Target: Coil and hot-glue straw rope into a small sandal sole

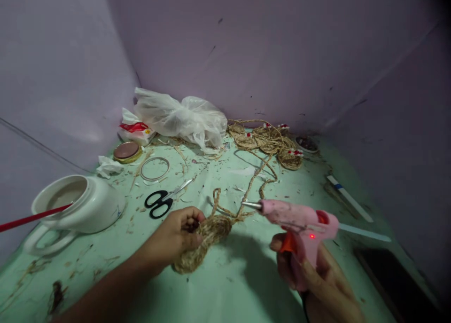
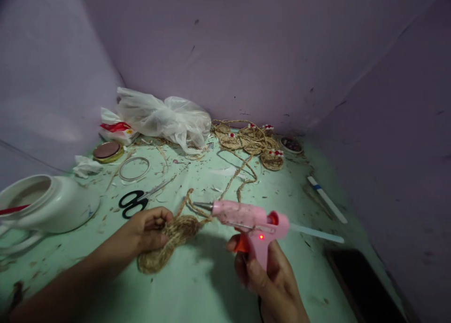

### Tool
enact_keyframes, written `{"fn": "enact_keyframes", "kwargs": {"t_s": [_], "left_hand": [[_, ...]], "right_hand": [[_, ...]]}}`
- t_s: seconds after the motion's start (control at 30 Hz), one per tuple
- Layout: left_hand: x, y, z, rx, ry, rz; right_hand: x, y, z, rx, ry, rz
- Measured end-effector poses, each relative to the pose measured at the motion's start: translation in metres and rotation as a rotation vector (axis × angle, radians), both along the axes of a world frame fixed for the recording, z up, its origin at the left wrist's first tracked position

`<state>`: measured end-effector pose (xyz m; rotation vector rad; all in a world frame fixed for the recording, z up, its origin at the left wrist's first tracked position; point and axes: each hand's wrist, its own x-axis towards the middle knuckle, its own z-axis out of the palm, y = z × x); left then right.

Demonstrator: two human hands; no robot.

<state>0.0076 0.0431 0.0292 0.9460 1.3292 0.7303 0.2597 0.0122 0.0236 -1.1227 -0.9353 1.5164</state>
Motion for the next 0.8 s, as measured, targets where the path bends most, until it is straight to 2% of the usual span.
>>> {"fn": "enact_keyframes", "kwargs": {"t_s": [0.13, 0.27, 0.33, 0.4, 0.53, 0.63, 0.8], "left_hand": [[-0.019, 0.003, 0.009, 0.03, -0.16, 0.154], [-0.027, 0.004, 0.011, 0.063, -0.165, 0.154], [-0.031, 0.003, 0.011, 0.063, -0.17, 0.078], [-0.036, 0.002, 0.012, 0.057, -0.169, -0.074], [-0.046, 0.003, 0.017, 0.08, -0.026, -0.381], [-0.048, 0.003, 0.022, 0.103, 0.061, -0.5], [-0.042, -0.002, 0.022, 0.089, 0.02, -0.572]], "right_hand": [[-0.001, 0.007, -0.002, -0.02, 0.09, -0.128], [-0.012, 0.03, -0.002, -0.145, 0.239, 0.022], [-0.017, 0.046, 0.006, -0.19, 0.304, 0.078], [-0.018, 0.065, 0.019, -0.221, 0.312, 0.112], [-0.016, 0.101, 0.04, -0.267, 0.156, 0.112], [-0.024, 0.122, 0.033, -0.285, 0.083, 0.114], [-0.051, 0.143, 0.003, -0.289, -0.023, 0.136]]}}
